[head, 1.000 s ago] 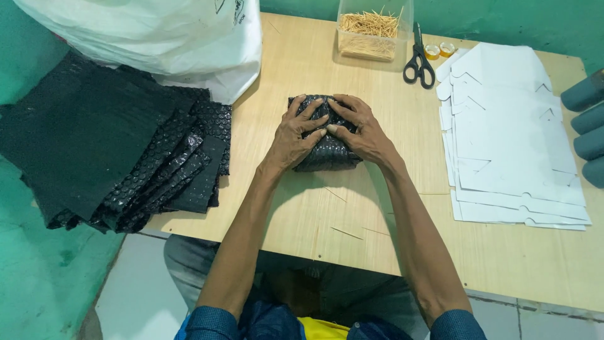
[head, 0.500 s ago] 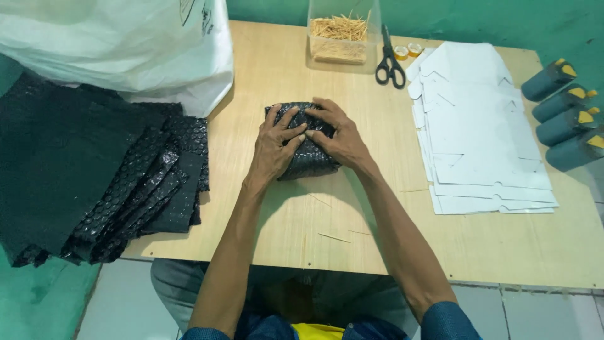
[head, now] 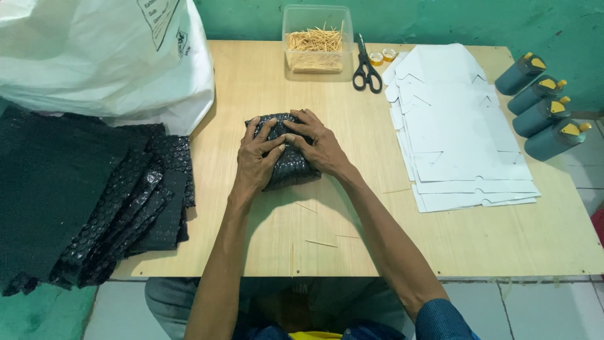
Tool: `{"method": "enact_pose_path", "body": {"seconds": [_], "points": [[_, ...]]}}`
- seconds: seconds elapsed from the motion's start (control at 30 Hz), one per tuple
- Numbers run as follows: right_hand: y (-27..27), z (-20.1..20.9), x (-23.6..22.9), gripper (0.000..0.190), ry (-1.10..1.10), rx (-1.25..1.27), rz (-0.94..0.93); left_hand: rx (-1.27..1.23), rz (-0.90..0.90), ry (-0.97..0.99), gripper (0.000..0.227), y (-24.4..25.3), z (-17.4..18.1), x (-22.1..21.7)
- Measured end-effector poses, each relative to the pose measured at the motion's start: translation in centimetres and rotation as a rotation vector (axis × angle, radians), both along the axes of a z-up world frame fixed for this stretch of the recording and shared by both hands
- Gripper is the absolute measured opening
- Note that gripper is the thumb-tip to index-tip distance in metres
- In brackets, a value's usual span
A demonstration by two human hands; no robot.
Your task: The person wraps a black bubble-wrapped package with clear tape, cuts the tape with scissors, and sets the package aside. Then the person folds a flat white cardboard piece into a small box shape, tucks the flaps, and places the assembled box on the table.
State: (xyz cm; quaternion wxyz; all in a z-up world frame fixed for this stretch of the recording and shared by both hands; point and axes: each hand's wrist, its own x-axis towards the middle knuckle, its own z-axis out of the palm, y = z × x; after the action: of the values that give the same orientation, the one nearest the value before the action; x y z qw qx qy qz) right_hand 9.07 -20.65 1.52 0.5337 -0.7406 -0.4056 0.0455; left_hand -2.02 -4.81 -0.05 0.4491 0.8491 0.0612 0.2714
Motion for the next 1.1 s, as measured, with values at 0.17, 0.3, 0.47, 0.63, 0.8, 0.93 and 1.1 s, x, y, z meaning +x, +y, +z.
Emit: {"method": "enact_pose_path", "body": {"seconds": [0.17,0.3,0.47,0.63,0.8,0.93,1.1], "points": [[-0.7,2.0,0.3,0.031,0.063,0.045,-0.073,0.002,-0.019,0.002,0.024,0.5,-0.7,0.1],[-2.9,2.1,5.1,0.014,0.038,0.074,-0.380,-0.003,-0.018,0.011,0.024,0.8,-1.2,0.3],[-7.6,0.1,18.8,0.011,-0.217,-0.111,-0.653,0.001,-0.021,-0.011,0.023,0.6,-0.7,0.3],[-8.7,-1.1,26.0,0.021,-0.454,-0.314,-0.663,0.021,-0.016,0.010,0.024,0.1,0.6,-0.1],[-6.5,-4.3,30.7,0.042,-0.724,-0.620,-0.559,0.020,-0.014,0.059,0.029,-0.3,1.6,-0.2],[-5.7,-6.0,33.1,0.045,-0.758,-0.679,-0.559,0.021,-0.005,0.031,0.029,-0.1,1.0,0.0],[-5.1,-6.5,34.7,0.045,-0.693,-0.844,-0.550,-0.015,-0.021,0.016,0.029,-0.1,0.6,-0.1]]}}
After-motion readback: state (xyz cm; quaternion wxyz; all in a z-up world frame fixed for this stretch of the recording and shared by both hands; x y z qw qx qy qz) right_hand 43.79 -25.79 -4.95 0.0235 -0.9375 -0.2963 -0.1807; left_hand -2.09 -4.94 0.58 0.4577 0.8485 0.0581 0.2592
